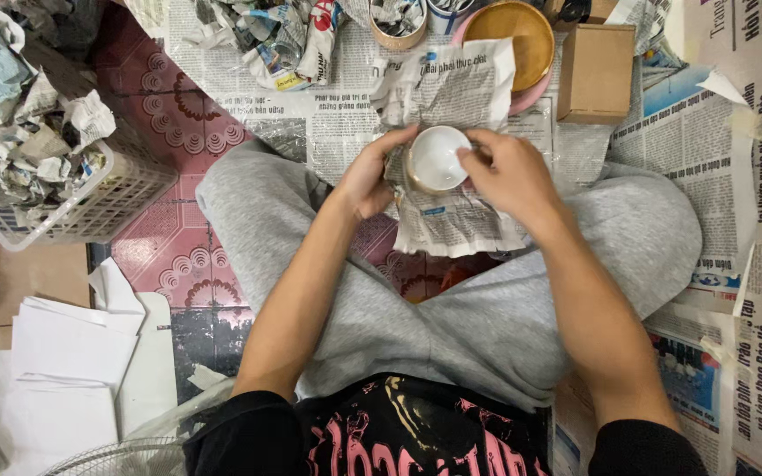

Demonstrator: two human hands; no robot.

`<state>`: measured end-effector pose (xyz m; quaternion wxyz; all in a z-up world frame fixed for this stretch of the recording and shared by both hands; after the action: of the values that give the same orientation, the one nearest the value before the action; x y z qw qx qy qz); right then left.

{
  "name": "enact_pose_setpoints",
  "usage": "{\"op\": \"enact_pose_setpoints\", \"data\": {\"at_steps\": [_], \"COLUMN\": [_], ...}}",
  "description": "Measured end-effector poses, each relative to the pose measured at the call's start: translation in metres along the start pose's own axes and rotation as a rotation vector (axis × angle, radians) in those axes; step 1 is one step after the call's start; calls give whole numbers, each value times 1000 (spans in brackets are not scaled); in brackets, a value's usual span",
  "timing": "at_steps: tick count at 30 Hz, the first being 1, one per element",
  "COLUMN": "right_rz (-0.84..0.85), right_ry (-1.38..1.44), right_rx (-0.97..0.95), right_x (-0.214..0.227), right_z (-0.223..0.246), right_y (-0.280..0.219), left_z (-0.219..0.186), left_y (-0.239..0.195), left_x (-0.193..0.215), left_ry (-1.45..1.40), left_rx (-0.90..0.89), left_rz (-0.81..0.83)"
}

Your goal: The person sits cross-legged on a newspaper-covered floor and repeatedly folds small pieces of newspaper into compact bundles. They place the folded bundles into a small container and continue folding additional pieces.

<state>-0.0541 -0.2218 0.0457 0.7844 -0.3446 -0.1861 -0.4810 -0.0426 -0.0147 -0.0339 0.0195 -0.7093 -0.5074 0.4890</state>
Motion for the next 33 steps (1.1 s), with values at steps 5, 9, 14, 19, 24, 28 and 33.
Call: {"op": "enact_pose_setpoints", "data": {"at_steps": [5, 9, 14, 19, 24, 28, 33], "right_rz": [-58, -131, -61, -63, -50, -49, -37], "right_ry": [-88, -322, -321, -270, -316, -316, -310], "right_rx": [-88, -123, -275, -281, -291, -277, -315], "right_x": [15, 15, 9, 5, 2, 1, 5], "right_z": [-21, -39, -57, -68, -73, -71, -63], "right_y": [5, 10, 24, 33, 38, 37, 36], "left_z": [-5, -11, -16, -31, -44, -50, -52], "left_y": [13, 22, 23, 5, -12, -20, -26], "left_x": [39, 85, 114, 108, 95, 87, 81], "left_ry": [660, 1199, 1019, 751, 534, 398, 346], "left_rx": [-78, -547, -584, -553, -577, -553, -546], "left_rz": [-260, -326, -304, -281, -228, -159, -87]}}
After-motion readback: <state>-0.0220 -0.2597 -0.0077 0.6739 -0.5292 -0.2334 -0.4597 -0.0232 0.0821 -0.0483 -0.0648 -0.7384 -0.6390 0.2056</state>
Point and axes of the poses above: each hand's wrist, its own y-axis towards the middle knuckle, its own x-axis out of the back of the hand, z = x × y, the point moved 1 cm from there along y, towards the middle knuckle, and after that the axes turned 10 degrees about z, right-handed, at the moved point
